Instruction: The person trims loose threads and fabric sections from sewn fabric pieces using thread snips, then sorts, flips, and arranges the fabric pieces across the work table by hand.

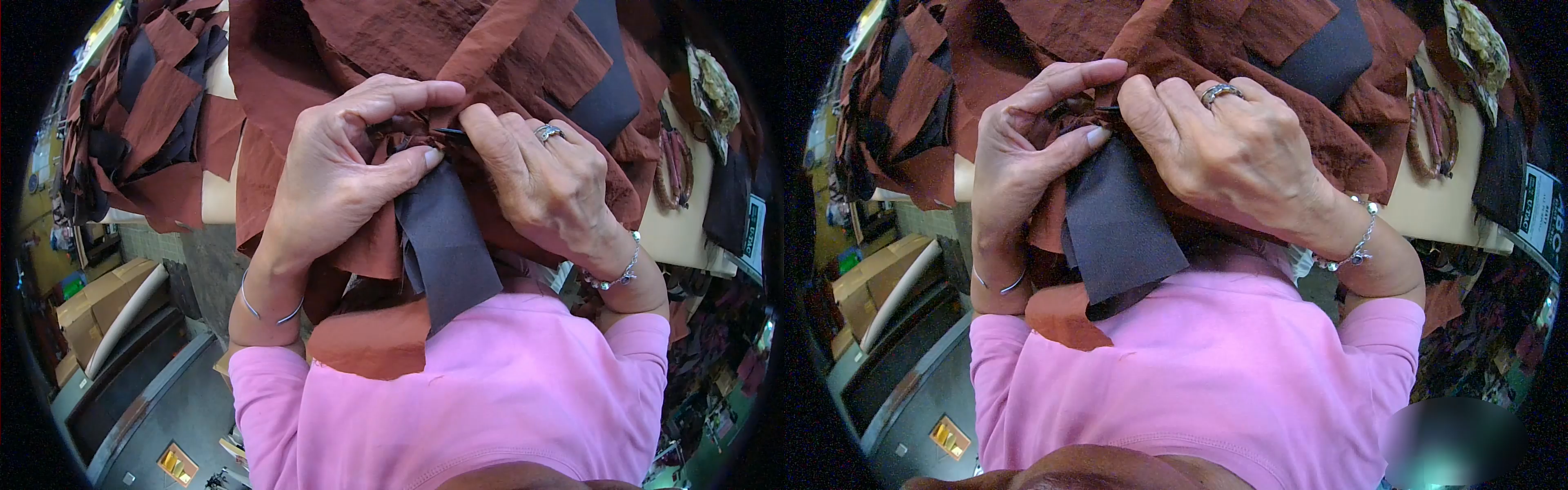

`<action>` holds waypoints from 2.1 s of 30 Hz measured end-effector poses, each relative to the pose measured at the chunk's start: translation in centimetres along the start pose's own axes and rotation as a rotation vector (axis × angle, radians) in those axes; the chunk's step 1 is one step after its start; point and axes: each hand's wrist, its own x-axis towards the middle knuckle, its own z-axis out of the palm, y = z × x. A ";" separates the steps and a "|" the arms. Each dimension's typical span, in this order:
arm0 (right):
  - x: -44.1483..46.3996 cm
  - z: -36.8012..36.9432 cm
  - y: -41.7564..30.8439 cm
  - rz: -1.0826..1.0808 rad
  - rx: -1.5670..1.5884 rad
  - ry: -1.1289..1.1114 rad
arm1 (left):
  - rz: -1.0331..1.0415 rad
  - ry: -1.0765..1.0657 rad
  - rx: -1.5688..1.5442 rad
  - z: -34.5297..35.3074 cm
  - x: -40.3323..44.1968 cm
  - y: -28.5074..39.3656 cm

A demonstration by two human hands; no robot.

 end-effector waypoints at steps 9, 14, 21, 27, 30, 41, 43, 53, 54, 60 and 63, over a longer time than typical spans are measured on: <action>0.0 -0.2 -0.1 -0.020 -0.078 -0.023 | 0.007 -0.006 0.046 0.2 0.1 0.0; 0.4 -1.7 -0.5 0.042 0.009 -0.283 | -0.074 0.033 -0.064 0.5 0.1 -0.2; 2.4 -2.3 2.5 0.191 0.663 -0.076 | -0.100 0.093 -0.304 0.3 0.3 -0.6; 5.8 -0.5 5.5 0.161 1.044 -0.486 | -0.155 0.054 -0.343 -0.1 0.4 -0.4; 6.4 0.5 4.9 0.213 1.182 -0.480 | -0.145 0.086 -0.403 -0.1 0.1 -0.2; 6.4 0.6 4.3 0.468 1.265 -0.299 | 0.185 -0.241 0.482 -1.1 -0.3 1.9; 6.2 0.7 3.7 0.397 1.199 -0.182 | -0.001 -0.494 0.718 -1.2 0.0 3.4; 5.1 -3.8 6.0 0.393 0.947 0.449 | 0.167 0.436 0.859 -17.5 2.9 5.8; 5.1 -3.9 6.5 0.444 0.913 0.532 | 0.144 0.567 0.841 -19.6 2.3 5.6; 3.6 -5.7 10.6 0.573 1.043 0.705 | 0.022 0.753 0.250 -17.2 1.0 1.8; 4.2 -5.9 9.5 0.443 1.172 0.727 | 0.062 0.565 0.032 -8.3 1.9 0.6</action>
